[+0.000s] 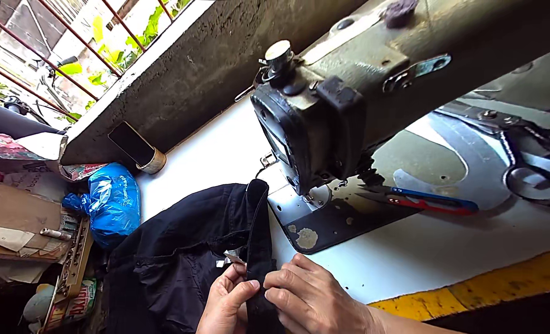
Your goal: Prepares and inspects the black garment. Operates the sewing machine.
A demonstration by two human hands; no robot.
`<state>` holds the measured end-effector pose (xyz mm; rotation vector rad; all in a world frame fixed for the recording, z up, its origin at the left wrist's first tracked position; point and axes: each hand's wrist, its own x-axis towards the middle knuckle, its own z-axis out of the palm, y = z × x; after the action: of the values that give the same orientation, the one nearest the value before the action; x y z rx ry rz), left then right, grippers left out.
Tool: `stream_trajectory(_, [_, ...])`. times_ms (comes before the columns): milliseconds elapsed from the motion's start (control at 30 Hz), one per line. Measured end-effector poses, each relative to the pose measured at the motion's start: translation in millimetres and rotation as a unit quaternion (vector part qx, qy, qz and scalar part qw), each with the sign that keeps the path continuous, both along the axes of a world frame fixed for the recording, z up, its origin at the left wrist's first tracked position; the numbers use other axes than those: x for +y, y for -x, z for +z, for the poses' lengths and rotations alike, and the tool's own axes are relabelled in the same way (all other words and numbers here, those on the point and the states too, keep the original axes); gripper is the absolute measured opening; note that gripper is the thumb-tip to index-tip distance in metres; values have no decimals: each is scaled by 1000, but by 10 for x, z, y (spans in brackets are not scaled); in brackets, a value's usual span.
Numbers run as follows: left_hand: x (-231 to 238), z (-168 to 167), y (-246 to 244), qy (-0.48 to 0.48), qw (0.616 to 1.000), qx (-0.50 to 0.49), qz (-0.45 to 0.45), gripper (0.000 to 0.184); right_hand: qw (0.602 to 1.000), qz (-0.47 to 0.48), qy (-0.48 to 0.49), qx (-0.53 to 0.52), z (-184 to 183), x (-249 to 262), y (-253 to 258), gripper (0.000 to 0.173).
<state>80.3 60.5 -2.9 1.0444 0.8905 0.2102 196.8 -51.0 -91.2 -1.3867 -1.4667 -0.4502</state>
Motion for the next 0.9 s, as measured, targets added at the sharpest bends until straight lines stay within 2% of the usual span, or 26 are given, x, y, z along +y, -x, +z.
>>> stream_trajectory(333, [19,22,113,-58,996,-2,-64,27,999,-18,18,39,-29,-89,140,17])
stream_trajectory(467, [4,-12,255,-86,987,-47,-126,51,993,11,24,113,-49,-126,175,14])
stream_trajectory(533, [-74,-3,294,-106,984,-55,-130,56,989,39,26,140,-60,-139,190,13])
stream_trajectory(667, [-238,-95,317,-207,972,-80,-77,47,984,59,55,158,23,-191,233,10])
stream_trajectory(800, [-330,-172,288,-315,943,-86,-57,45,987,23,88,129,142,-215,249,25])
stream_trajectory(900, [-371,-198,299,-376,922,-63,-69,48,988,9,99,118,153,-197,248,16])
